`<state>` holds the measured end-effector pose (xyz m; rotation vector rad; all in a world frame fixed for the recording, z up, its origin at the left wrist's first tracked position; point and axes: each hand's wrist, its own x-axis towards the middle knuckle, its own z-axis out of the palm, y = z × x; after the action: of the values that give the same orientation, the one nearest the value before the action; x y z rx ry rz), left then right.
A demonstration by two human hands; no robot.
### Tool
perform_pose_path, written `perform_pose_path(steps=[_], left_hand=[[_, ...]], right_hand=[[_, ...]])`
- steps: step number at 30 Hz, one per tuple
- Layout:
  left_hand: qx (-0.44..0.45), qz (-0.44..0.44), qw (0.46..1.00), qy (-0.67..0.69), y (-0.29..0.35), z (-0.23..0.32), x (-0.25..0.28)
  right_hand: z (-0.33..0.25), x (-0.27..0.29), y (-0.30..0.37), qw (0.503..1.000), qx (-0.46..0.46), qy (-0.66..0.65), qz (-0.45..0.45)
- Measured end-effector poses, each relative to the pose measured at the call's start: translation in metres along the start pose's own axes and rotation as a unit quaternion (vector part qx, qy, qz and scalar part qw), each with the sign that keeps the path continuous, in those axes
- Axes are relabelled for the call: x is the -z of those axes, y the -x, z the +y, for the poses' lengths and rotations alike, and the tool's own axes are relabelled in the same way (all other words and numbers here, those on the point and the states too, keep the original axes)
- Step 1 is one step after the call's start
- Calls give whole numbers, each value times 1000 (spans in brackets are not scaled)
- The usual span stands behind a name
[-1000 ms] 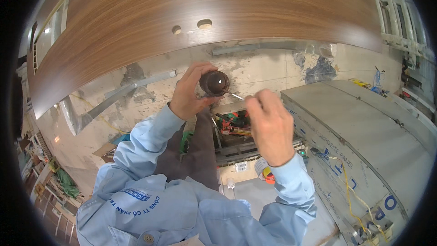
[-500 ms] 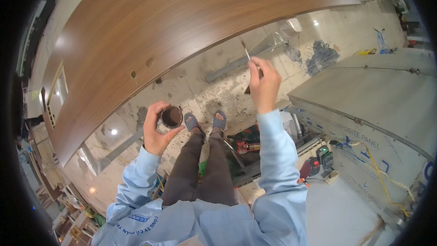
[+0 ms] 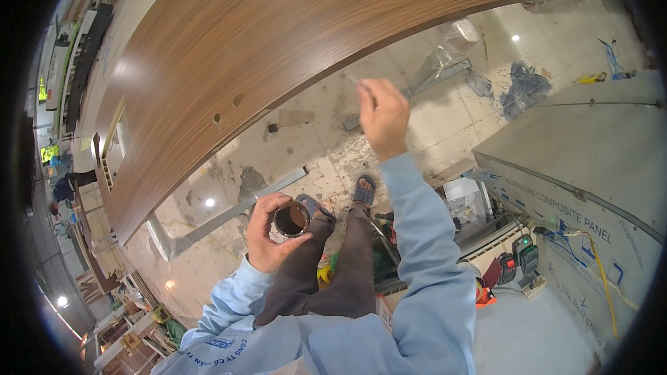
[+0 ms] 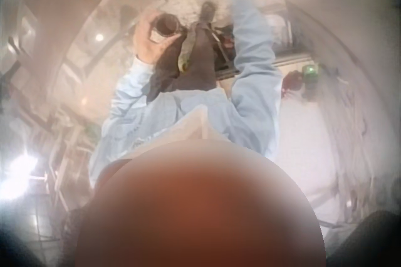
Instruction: The person applies a dark liquid finish to a large curved wooden panel using a small brush. They repeatedly dip the brush into a small container and paint along the edges and surface of the panel, moving around it to cover different sections.
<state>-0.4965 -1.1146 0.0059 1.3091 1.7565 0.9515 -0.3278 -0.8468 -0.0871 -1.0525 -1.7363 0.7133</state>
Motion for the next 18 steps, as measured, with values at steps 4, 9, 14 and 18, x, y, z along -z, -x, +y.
perform_pose_path(steps=[4,9,14,18], left_hand=[[-2,-4,1000,-1,3,-5,3],[-9,-4,1000,6,6,-16,11],[-1,4,1000,31,16,-25,26],[-4,17,999,35,23,-34,41]], right_hand=[[1,-2,1,995,-82,-17,46],[-13,-4,2,997,6,-9,-79],[-34,-21,10,996,-73,27,32],[-58,-53,36,996,-43,20,-73]])
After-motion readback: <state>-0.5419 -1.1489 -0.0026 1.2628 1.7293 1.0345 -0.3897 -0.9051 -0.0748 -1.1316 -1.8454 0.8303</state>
